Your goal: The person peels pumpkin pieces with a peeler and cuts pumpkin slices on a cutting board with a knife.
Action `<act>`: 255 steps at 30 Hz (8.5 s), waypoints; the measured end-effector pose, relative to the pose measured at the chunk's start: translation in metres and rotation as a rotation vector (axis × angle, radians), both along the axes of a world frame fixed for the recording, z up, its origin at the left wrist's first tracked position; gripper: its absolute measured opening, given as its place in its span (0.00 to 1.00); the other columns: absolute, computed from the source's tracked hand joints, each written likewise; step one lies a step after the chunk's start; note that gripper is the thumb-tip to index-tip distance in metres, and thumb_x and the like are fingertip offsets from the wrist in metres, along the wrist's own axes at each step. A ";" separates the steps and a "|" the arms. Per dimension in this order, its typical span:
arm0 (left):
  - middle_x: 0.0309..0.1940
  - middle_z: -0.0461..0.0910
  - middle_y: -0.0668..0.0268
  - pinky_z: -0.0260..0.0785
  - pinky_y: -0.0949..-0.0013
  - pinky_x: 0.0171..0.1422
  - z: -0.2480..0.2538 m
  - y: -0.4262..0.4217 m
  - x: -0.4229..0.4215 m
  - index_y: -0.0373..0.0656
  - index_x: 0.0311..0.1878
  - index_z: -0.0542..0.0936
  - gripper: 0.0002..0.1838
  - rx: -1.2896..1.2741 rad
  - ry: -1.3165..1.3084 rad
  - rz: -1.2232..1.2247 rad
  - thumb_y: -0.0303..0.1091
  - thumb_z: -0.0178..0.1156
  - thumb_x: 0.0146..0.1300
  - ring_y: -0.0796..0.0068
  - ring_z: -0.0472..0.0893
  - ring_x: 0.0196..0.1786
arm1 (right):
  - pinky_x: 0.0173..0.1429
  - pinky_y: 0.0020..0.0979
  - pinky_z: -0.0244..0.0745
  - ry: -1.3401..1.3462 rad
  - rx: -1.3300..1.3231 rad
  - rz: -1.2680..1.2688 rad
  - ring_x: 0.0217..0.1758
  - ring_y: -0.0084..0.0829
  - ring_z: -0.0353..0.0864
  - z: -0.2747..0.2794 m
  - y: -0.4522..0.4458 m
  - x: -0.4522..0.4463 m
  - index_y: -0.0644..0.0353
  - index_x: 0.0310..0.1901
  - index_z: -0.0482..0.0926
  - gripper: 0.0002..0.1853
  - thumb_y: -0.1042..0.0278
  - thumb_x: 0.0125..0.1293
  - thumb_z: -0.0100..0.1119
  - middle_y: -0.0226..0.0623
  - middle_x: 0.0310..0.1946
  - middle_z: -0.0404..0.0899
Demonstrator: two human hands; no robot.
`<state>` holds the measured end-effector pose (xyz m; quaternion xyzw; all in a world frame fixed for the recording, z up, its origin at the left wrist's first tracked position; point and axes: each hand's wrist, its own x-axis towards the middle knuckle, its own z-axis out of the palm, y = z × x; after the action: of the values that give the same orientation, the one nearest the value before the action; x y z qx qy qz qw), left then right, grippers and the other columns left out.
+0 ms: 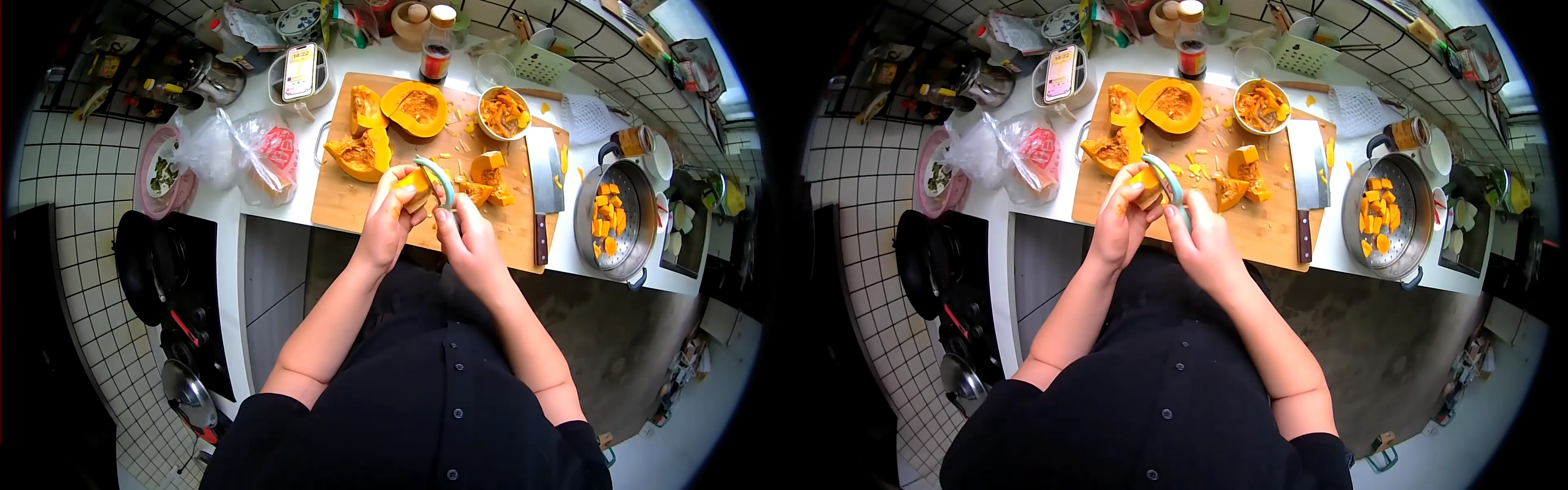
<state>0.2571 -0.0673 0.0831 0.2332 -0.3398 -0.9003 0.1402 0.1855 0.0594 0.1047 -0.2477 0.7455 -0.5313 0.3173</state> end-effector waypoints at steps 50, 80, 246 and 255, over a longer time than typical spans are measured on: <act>0.33 0.69 0.72 0.58 0.82 0.35 0.020 0.018 0.014 0.43 0.56 0.66 0.16 -0.404 -0.032 -0.169 0.41 0.41 0.72 0.85 0.65 0.31 | 0.30 0.32 0.71 0.139 -0.086 -0.044 0.26 0.39 0.80 0.019 0.013 0.011 0.67 0.39 0.74 0.06 0.72 0.68 0.52 0.46 0.24 0.78; 0.24 0.71 0.68 0.66 0.77 0.30 0.018 0.015 0.025 0.35 0.46 0.69 0.15 -0.584 -0.190 -0.186 0.40 0.49 0.69 0.82 0.70 0.25 | 0.30 0.41 0.71 0.414 -0.020 0.057 0.28 0.49 0.77 -0.009 0.019 0.007 0.62 0.35 0.72 0.07 0.69 0.65 0.57 0.48 0.24 0.75; 0.27 0.65 0.73 0.48 0.82 0.21 0.051 -0.009 0.023 0.46 0.58 0.63 0.19 -0.012 -0.272 -0.567 0.35 0.53 0.67 0.88 0.59 0.22 | 0.28 0.42 0.69 0.485 0.004 0.412 0.26 0.50 0.76 0.024 0.036 -0.044 0.59 0.34 0.69 0.09 0.63 0.67 0.52 0.45 0.21 0.72; 0.24 0.63 0.76 0.45 0.83 0.21 0.052 0.003 0.023 0.46 0.50 0.68 0.11 -0.179 -0.247 -0.577 0.35 0.54 0.67 0.90 0.57 0.21 | 0.25 0.37 0.71 0.823 0.054 0.493 0.22 0.40 0.77 0.029 0.038 -0.040 0.58 0.33 0.69 0.12 0.60 0.64 0.57 0.38 0.21 0.73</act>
<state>0.2798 -0.0645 0.1346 0.2215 -0.4839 -0.8345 -0.1430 0.1459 0.0973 0.1341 -0.5985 0.7416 -0.2787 0.1188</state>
